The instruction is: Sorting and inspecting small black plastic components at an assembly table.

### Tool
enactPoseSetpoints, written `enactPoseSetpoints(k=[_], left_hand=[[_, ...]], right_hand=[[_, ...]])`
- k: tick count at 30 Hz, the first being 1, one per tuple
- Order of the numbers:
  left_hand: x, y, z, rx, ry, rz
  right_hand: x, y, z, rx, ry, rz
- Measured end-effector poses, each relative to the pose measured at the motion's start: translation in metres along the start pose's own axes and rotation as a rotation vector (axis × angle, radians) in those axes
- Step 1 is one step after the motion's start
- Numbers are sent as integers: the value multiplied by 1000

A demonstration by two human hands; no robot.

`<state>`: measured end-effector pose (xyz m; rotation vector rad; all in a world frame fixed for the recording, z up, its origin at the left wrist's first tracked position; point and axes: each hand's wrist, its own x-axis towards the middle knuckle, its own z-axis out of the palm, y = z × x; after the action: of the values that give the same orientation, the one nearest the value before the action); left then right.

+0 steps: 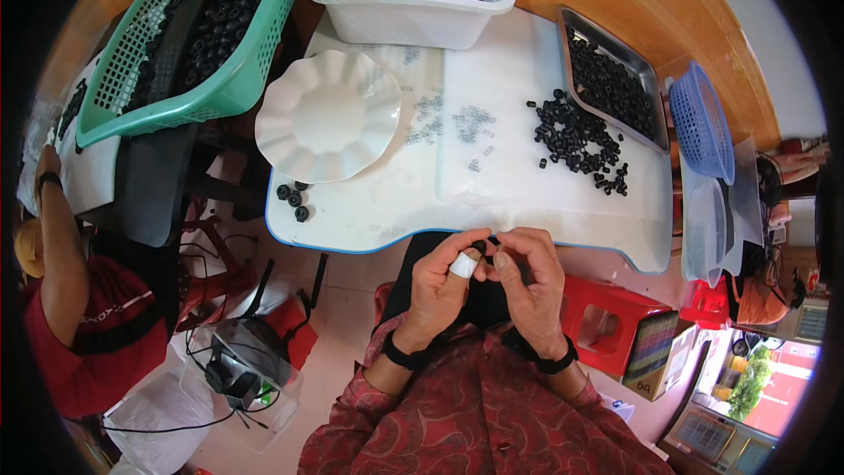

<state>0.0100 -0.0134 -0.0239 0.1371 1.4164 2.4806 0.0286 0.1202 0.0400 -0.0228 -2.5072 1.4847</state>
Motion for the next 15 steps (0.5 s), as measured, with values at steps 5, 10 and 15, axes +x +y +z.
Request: enactPoseSetpoints(k=[5, 10, 15], left_hand=[[2, 4, -1, -215, -45, -79], [2, 9, 7, -392, -68, 13], [-2, 16, 12, -341, -10, -28]], right_hand=[[-7, 0, 6, 277, -93, 114], [-5, -12, 12, 245, -152, 147], [-6, -14, 16, 208, -193, 151]])
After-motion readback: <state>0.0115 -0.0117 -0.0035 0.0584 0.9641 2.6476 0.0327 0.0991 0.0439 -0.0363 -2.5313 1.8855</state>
